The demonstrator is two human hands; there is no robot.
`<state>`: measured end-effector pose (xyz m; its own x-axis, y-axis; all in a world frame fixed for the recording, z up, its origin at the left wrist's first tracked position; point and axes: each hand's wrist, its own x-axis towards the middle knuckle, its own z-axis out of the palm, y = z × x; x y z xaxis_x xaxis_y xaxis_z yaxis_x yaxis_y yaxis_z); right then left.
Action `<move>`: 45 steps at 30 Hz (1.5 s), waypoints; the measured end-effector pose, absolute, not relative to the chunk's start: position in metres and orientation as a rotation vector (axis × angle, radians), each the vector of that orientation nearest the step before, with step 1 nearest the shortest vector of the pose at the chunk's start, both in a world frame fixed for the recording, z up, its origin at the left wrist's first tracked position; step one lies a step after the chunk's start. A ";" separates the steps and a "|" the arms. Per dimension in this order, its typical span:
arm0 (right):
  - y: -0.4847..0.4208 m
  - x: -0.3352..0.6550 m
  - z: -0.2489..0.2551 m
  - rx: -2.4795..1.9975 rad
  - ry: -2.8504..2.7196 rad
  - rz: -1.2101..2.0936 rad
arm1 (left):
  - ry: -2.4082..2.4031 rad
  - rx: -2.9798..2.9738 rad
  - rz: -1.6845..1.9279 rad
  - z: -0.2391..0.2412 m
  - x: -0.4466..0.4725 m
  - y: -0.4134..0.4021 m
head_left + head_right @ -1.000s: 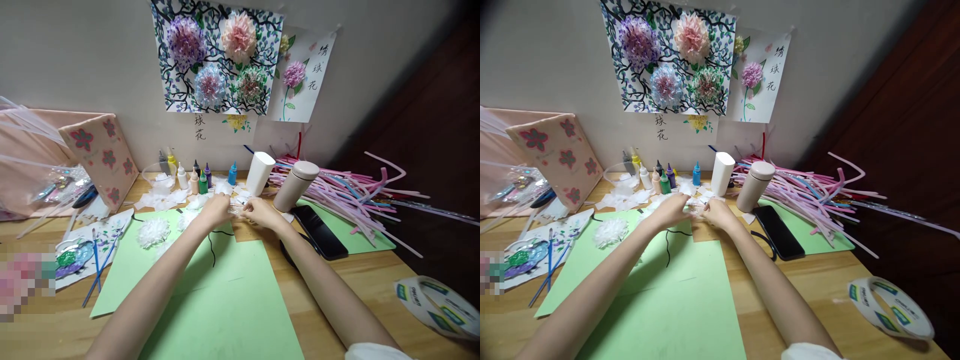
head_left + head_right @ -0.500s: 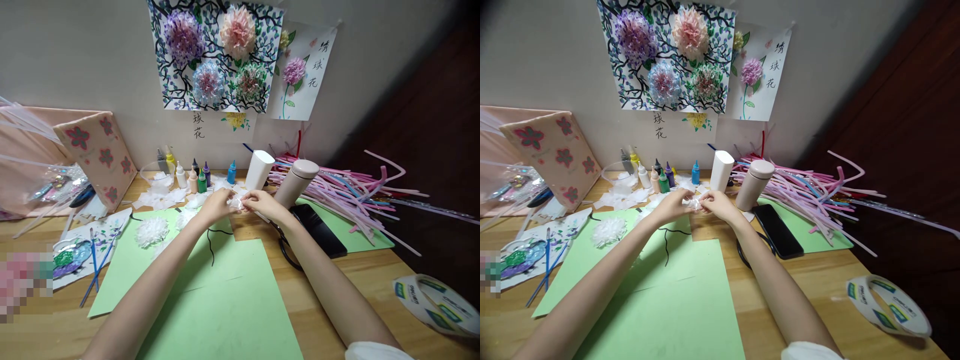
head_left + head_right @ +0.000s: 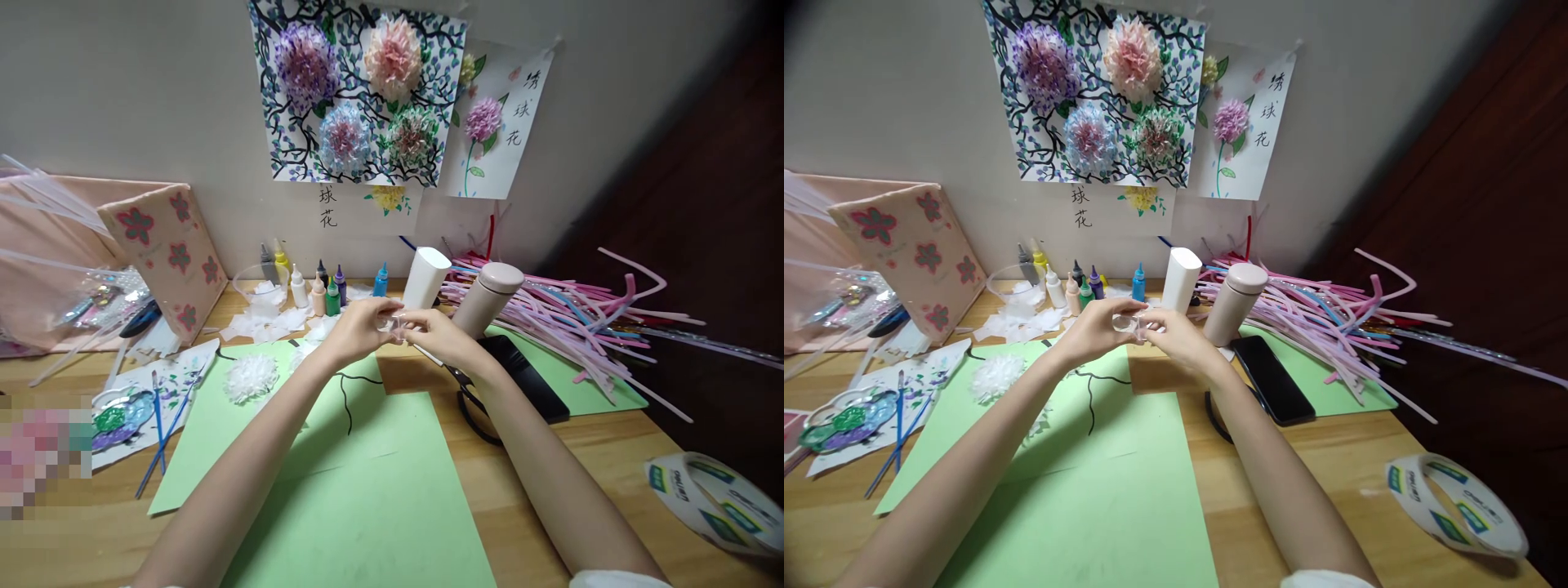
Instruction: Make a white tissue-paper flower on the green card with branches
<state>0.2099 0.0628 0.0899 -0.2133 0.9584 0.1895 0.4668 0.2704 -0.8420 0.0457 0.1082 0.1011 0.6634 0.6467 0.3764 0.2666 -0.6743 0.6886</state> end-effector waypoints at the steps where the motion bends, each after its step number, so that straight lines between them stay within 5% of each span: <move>1: 0.062 0.210 0.090 -1.280 -1.786 0.872 | 0.687 2.297 0.824 0.104 0.045 0.107; 11: 0.059 0.209 0.103 -1.133 -1.310 0.815 | 0.782 1.952 0.757 0.127 0.021 0.115; 17: 0.060 0.206 0.101 -1.107 -1.490 0.742 | 0.776 1.598 0.802 0.132 0.023 0.116; 32: 0.057 0.200 0.097 -1.075 -1.468 0.247 | 0.783 1.578 0.902 0.134 0.029 0.108; 45: 0.056 0.192 0.095 -1.044 -1.532 0.257 | 0.880 1.869 1.102 0.127 0.025 0.111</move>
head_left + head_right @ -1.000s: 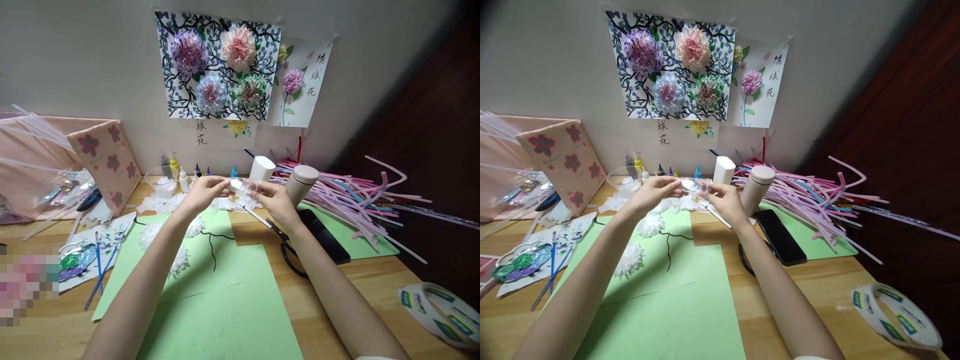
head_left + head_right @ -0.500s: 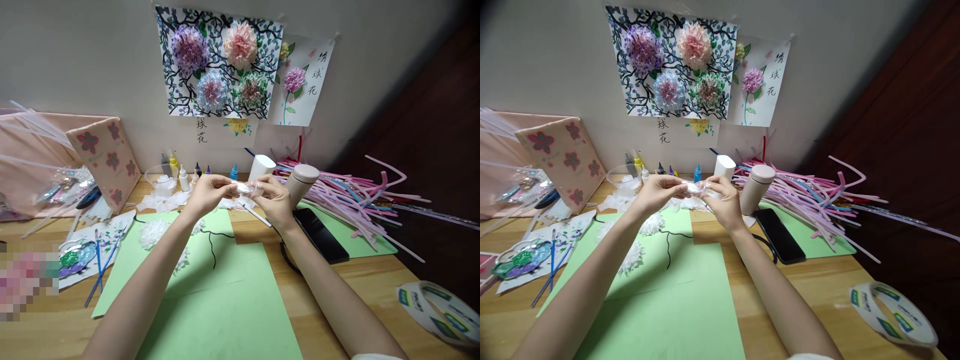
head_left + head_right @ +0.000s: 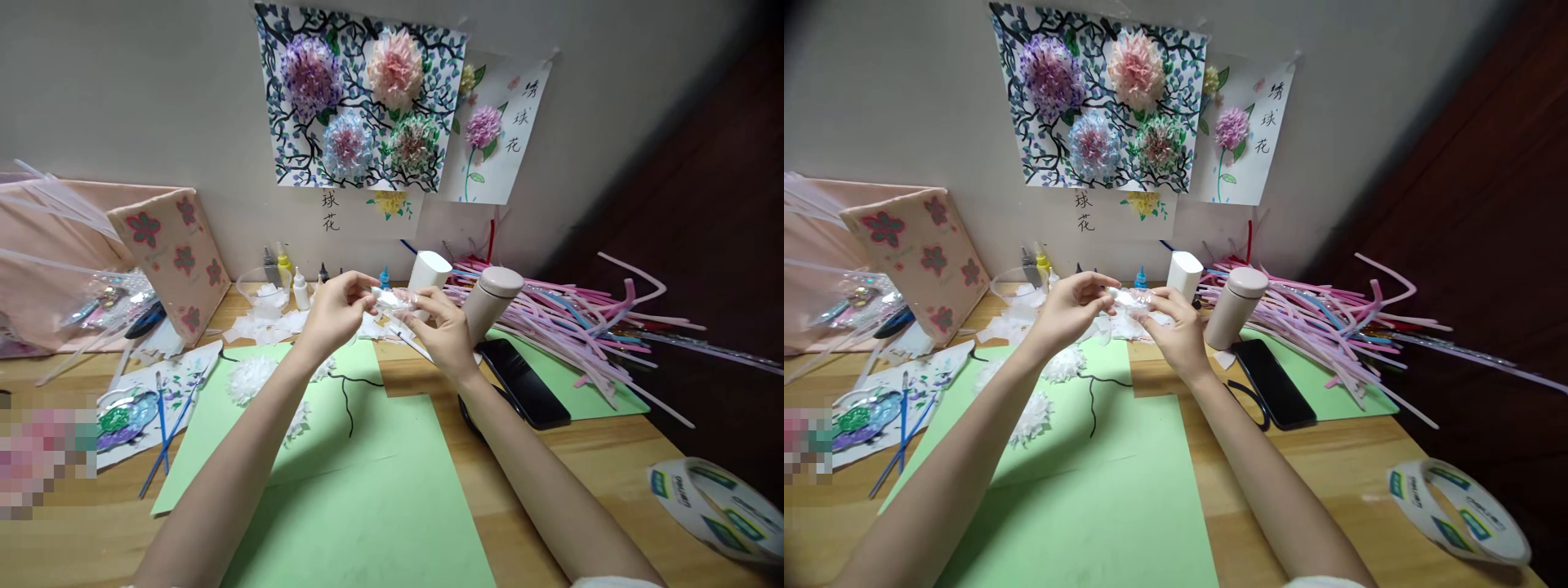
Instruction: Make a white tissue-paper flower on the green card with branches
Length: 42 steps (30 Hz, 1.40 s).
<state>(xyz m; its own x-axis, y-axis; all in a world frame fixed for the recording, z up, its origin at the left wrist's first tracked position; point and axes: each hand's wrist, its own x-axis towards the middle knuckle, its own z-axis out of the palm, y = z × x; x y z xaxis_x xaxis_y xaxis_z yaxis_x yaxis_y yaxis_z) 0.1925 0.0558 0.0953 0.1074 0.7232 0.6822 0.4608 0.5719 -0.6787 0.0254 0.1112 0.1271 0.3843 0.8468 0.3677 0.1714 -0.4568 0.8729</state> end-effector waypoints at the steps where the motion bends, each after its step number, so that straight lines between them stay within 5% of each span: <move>1: 0.056 0.192 0.095 -1.052 -1.549 0.304 | 0.889 1.903 1.108 0.124 0.028 0.111; 7: 0.061 0.195 0.091 -1.101 -1.520 0.510 | 0.756 2.026 1.034 0.118 0.036 0.102; 16: 0.059 0.201 0.101 -1.074 -1.511 0.391 | 0.709 2.073 1.011 0.129 0.023 0.107; 27: 0.057 0.204 0.108 -0.983 -1.339 0.577 | 0.872 1.981 1.311 0.131 0.021 0.117; 42: 0.039 0.190 0.117 -1.134 -1.628 0.093 | 0.986 2.009 1.160 0.129 0.042 0.091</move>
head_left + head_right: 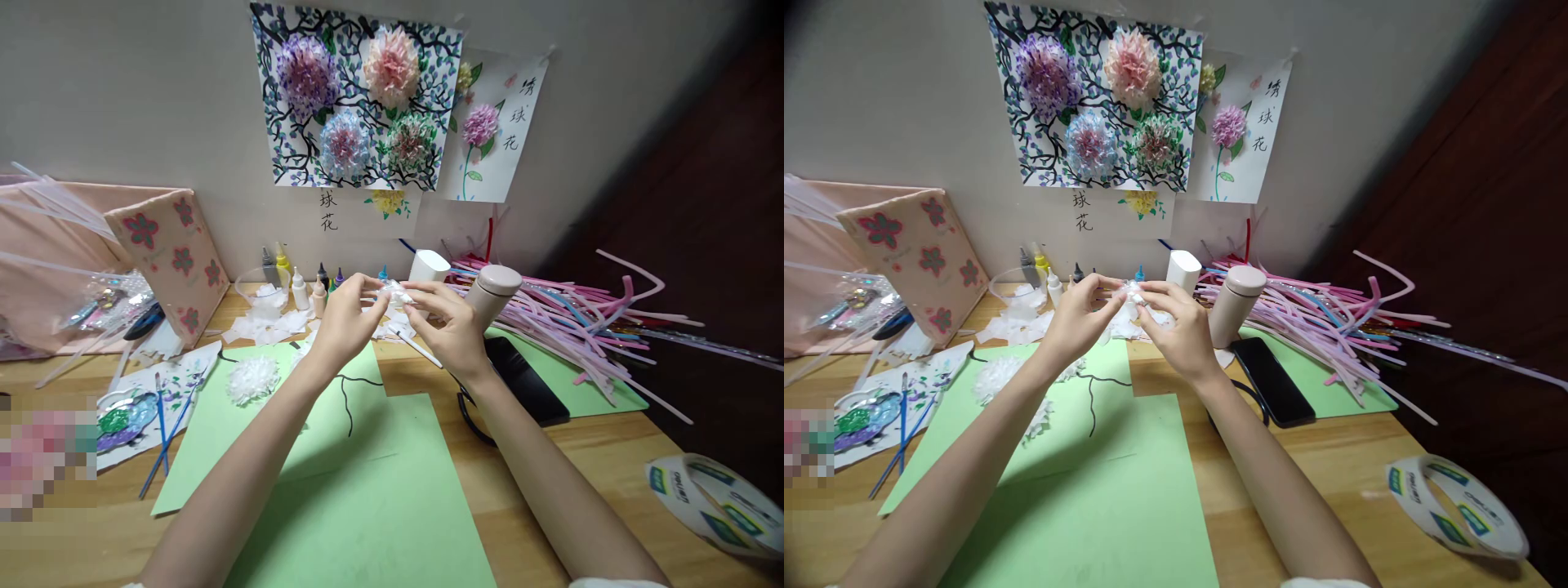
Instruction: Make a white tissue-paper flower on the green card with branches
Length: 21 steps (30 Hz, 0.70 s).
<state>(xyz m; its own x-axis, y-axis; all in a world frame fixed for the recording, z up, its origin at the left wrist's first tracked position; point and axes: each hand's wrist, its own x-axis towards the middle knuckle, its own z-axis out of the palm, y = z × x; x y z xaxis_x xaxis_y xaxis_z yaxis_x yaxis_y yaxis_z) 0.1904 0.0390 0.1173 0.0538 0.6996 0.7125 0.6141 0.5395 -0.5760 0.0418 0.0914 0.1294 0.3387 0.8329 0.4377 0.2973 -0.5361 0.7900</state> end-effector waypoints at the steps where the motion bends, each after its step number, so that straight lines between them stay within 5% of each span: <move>1: 0.039 0.189 0.117 -1.145 -1.621 0.070 | 0.993 2.010 1.174 0.129 0.042 0.091; 8: 0.038 0.186 0.111 -1.262 -1.546 0.011 | 1.114 2.148 1.467 0.124 0.055 0.078; 12: 0.038 0.189 0.109 -1.342 -1.503 -0.017 | 1.040 2.108 1.347 0.122 0.059 0.072; 21: 0.045 0.199 0.113 -1.303 -1.540 0.432 | 0.801 1.972 1.194 0.124 0.054 0.077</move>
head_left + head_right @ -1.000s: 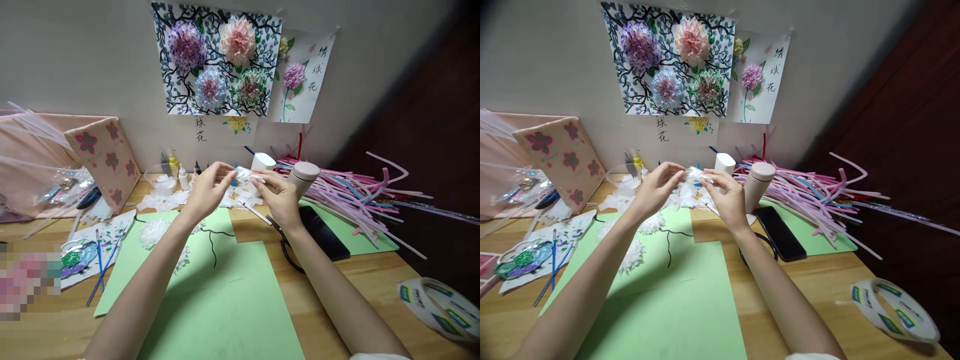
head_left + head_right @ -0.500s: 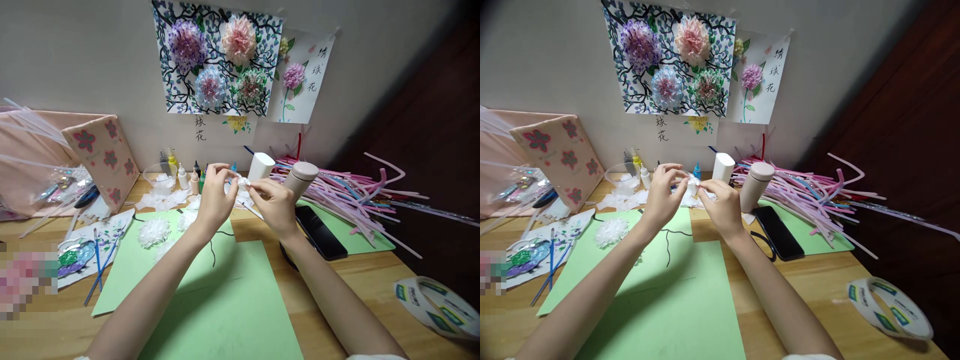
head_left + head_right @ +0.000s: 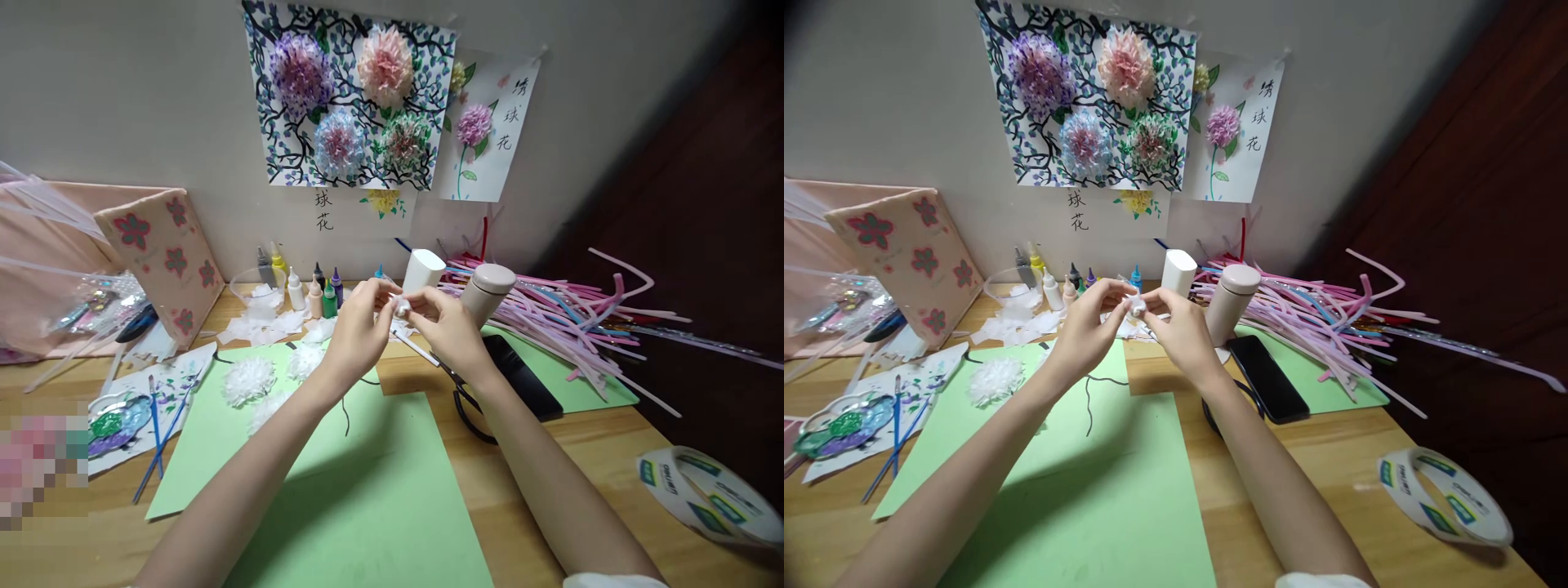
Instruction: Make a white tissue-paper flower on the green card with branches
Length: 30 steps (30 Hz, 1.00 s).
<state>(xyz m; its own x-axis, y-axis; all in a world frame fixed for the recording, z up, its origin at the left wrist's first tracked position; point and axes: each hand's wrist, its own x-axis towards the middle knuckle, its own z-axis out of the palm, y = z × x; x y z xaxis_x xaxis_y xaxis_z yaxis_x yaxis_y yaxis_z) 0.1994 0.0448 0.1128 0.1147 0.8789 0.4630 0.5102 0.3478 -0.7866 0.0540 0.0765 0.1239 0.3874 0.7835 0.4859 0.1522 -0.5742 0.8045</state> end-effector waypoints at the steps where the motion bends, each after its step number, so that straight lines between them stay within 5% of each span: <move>1: 0.045 0.200 0.113 -1.304 -1.540 0.463 | 0.768 1.904 1.160 0.123 0.055 0.077; 9: 0.052 0.203 0.112 -1.116 -1.271 0.935 | 0.620 1.452 0.942 0.122 0.056 0.087; 18: 0.057 0.209 0.110 -1.010 -1.088 1.023 | 0.830 2.173 0.975 0.125 0.045 0.093; 30: 0.053 0.209 0.118 -0.962 -1.253 0.957 | 0.597 1.405 0.789 0.132 0.047 0.089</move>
